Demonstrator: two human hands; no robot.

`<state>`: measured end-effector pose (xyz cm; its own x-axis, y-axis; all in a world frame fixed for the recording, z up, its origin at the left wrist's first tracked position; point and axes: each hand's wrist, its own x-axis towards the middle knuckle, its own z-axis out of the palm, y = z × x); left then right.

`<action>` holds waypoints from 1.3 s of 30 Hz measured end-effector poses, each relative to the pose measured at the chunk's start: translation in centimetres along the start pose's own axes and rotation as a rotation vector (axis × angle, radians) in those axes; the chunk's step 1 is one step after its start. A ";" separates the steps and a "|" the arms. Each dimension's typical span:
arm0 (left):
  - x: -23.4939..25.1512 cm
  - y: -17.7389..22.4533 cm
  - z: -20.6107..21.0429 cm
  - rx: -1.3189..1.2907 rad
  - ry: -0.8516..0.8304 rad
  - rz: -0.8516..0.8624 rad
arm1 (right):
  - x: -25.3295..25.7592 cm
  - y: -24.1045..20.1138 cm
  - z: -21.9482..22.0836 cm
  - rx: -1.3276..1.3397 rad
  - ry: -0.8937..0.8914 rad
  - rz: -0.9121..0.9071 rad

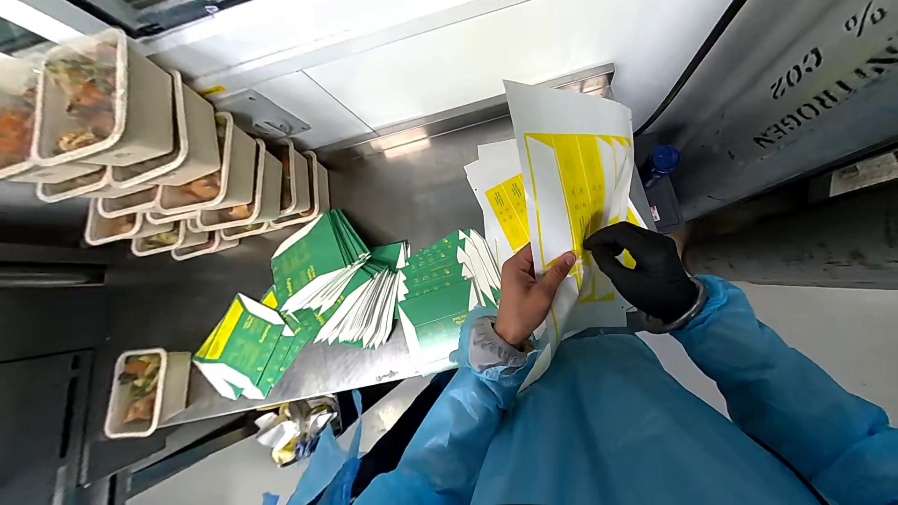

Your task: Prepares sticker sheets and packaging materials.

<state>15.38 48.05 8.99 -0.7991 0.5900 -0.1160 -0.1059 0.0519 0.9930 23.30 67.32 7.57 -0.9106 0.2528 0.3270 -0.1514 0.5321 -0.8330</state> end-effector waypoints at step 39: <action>4.3 3.3 -2.4 -0.186 -0.369 -0.178 | 4.8 -0.8 -7.8 -0.154 -0.214 -0.030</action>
<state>10.23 48.81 11.68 -0.4981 0.8343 -0.2363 -0.3541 0.0530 0.9337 22.08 74.36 13.26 -0.9697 0.0668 0.2352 -0.1345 0.6576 -0.7413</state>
